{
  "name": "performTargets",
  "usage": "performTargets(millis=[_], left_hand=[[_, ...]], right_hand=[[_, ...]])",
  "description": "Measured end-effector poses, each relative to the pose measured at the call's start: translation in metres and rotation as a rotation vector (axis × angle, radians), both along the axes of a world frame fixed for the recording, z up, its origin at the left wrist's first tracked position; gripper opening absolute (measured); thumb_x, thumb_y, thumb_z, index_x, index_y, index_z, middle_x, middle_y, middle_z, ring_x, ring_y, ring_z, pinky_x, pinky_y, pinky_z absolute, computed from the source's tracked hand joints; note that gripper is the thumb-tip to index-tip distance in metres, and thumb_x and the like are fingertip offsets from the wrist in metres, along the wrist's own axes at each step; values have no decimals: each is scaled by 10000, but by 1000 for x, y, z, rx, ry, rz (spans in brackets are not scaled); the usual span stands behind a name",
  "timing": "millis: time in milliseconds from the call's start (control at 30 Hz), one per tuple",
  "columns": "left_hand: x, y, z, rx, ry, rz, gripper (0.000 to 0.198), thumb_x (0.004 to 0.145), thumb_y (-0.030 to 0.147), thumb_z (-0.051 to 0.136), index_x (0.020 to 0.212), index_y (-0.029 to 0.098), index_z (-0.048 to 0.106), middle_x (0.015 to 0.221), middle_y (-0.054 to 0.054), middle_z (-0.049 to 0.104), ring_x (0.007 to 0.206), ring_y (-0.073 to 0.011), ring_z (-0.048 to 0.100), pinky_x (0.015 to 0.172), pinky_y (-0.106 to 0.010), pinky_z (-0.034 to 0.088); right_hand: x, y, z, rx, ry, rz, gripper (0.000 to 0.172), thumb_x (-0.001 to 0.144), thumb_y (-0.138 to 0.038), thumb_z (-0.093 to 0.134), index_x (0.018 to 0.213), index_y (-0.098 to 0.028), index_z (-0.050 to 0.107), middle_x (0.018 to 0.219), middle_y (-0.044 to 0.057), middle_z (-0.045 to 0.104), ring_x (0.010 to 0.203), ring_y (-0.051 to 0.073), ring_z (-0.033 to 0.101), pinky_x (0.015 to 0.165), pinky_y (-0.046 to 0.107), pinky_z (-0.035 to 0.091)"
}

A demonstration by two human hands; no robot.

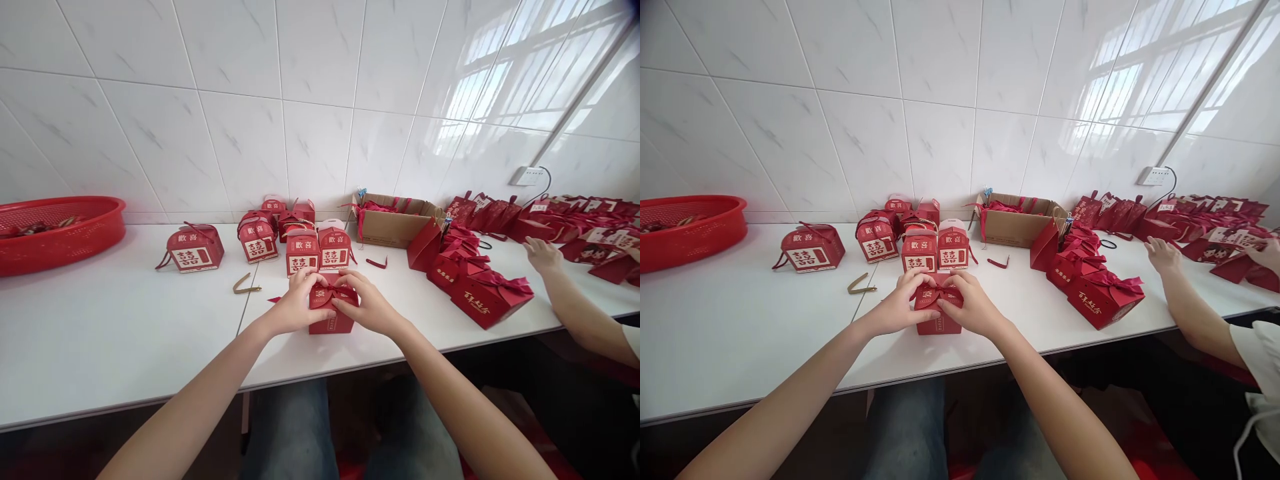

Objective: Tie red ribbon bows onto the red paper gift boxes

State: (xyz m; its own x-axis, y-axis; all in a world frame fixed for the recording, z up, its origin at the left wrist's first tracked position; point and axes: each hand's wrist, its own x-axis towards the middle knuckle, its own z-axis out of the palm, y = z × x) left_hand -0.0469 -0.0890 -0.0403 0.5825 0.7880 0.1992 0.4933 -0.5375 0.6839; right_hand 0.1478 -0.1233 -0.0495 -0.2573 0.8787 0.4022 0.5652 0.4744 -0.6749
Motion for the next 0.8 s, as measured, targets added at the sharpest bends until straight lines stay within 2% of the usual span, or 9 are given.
performTargets(millis=[67,167,233,300,367,433,533,667,800], left_hand=[[0,-2,1,-2,4,-1,407,733,425,669,1059,249,498,1294,-93,373,1255,-291,381,1021,-451,395],[-2,-2,3,-19,-48,51,556,727,496,668,1186,280,440,1342,-91,379,1273,-288,383,1019,-438,393],[-3,0,4,-50,-130,141,616,756,548,621,1263,298,377,1342,-86,420,1271,-271,404,1009,-413,394],[-4,5,5,-108,-186,245,551,799,595,538,1236,293,392,1270,-73,501,1206,-247,474,966,-382,415],[-5,10,6,-179,-166,318,477,812,642,469,1105,265,466,1136,-58,576,1064,-232,553,861,-349,451],[-5,14,8,-236,-81,342,476,790,683,453,938,234,505,938,-39,611,855,-213,583,704,-311,451],[-3,16,14,-202,11,318,502,776,704,444,704,208,451,644,12,502,596,-157,470,542,-268,343],[3,11,23,-176,-8,219,530,797,673,437,589,189,375,572,26,381,527,-121,362,491,-254,247],[4,8,25,-305,-111,184,459,762,617,535,612,187,477,597,15,438,538,-125,408,462,-239,272]], right_hand=[[1,-1,1,-12,15,13,176,823,-297,599,971,-213,556,1190,99,541,1158,255,492,946,434,426],[5,-1,0,-34,103,-6,364,822,-390,610,1139,-248,503,1277,88,507,1203,243,476,971,418,423],[10,0,-2,-117,192,-86,476,838,-472,572,1242,-263,432,1358,96,456,1213,241,484,943,401,448],[16,0,-3,-253,219,-168,524,830,-538,553,1247,-248,425,1372,115,450,1167,245,528,858,368,491],[21,0,-3,-387,160,-206,532,797,-583,572,1168,-213,475,1237,129,559,1019,236,603,728,325,506],[24,1,-2,-458,78,-213,491,777,-609,581,1026,-190,523,975,92,650,805,196,623,602,281,466],[26,3,1,-488,47,-191,464,766,-642,564,791,-180,530,713,21,599,579,120,513,497,242,359],[28,8,5,-558,145,-36,491,727,-650,598,628,-178,504,600,-20,483,516,83,374,474,235,272],[29,10,4,-613,314,71,456,722,-624,624,640,-181,557,636,-4,495,550,96,389,472,235,289]])
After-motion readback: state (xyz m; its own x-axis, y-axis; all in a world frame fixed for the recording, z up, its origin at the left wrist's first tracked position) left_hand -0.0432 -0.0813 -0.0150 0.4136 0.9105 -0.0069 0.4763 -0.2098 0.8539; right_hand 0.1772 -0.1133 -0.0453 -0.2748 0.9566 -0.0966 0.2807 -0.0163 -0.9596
